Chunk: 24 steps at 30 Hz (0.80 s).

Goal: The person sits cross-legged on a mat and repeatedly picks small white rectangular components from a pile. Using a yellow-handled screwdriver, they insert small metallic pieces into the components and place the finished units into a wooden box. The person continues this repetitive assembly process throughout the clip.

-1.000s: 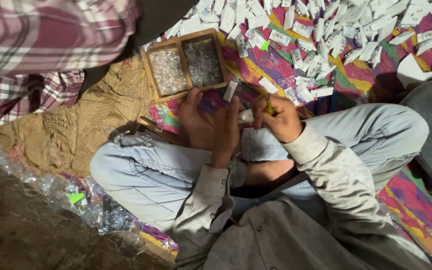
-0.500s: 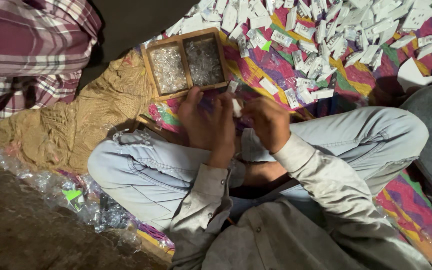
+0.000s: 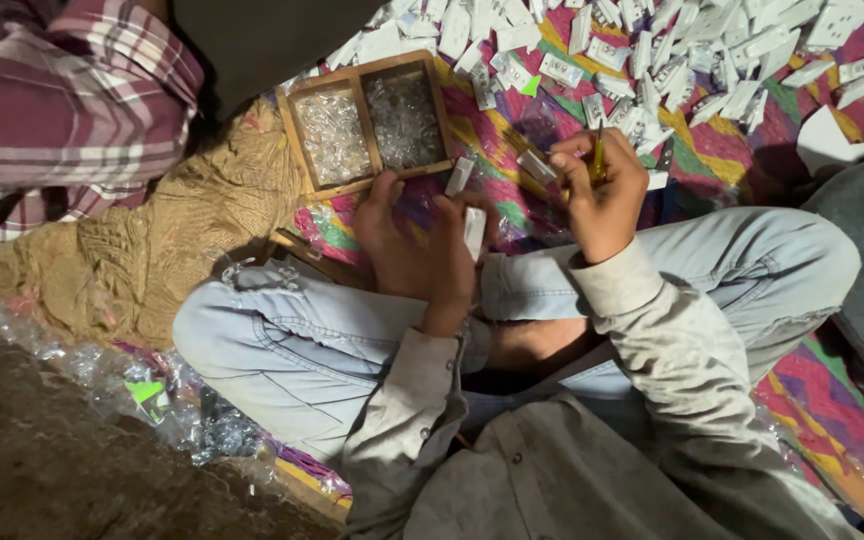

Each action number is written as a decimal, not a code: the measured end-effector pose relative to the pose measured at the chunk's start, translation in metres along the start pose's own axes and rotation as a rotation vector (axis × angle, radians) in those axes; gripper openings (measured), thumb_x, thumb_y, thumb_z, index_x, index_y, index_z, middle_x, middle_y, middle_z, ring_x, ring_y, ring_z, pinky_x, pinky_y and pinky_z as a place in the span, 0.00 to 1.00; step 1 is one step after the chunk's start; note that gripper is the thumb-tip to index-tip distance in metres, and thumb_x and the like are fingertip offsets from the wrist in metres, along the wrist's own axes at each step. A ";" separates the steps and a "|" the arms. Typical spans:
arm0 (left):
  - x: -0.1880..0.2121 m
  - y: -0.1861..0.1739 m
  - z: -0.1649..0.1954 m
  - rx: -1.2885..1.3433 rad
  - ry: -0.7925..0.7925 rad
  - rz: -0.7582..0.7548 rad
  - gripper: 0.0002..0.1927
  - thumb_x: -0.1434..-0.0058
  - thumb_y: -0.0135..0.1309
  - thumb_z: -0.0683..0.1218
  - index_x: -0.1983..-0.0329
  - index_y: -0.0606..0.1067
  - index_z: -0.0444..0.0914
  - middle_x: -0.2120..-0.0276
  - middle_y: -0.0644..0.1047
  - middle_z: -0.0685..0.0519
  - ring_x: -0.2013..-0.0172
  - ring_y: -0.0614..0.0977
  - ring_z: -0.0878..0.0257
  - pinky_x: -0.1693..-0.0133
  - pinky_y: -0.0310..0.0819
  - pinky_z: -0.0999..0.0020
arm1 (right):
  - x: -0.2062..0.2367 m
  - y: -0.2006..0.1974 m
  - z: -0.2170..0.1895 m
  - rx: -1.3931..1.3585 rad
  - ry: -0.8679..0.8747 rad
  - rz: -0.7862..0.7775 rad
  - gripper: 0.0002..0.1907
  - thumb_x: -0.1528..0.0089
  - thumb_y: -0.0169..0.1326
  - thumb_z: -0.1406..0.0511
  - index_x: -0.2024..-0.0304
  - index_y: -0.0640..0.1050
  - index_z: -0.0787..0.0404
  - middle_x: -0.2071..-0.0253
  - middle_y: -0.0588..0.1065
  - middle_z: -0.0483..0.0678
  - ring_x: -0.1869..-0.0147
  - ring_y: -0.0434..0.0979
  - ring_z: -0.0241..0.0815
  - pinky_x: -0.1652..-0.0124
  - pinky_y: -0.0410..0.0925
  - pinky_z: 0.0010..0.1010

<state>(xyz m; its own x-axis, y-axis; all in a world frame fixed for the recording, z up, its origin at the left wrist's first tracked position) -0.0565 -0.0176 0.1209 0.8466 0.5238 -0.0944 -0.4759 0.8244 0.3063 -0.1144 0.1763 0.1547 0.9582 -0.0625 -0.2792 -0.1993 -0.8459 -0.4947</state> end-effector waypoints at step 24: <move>-0.040 0.020 0.055 0.352 -0.238 -0.092 0.17 0.33 0.45 0.45 0.47 0.58 0.32 0.59 0.70 0.47 0.66 0.80 0.59 0.62 0.78 0.67 | 0.045 0.051 -0.015 -0.111 -0.109 -0.370 0.08 0.45 0.62 0.79 0.66 0.81 0.64 0.64 0.79 0.51 0.61 0.82 0.46 0.63 0.74 0.32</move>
<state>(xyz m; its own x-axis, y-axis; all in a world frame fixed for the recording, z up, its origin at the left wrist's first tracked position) -0.0866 -0.0334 0.1830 0.9327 0.3533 0.0718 -0.3203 0.7208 0.6147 -0.0783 0.1224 0.1293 0.9325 0.3084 -0.1879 0.1840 -0.8533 -0.4878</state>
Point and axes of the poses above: each hand's wrist, its own x-axis away from the middle knuckle, its own y-axis out of the palm, z = x × y, the point moved 5 cm from there along -x, towards the middle knuckle
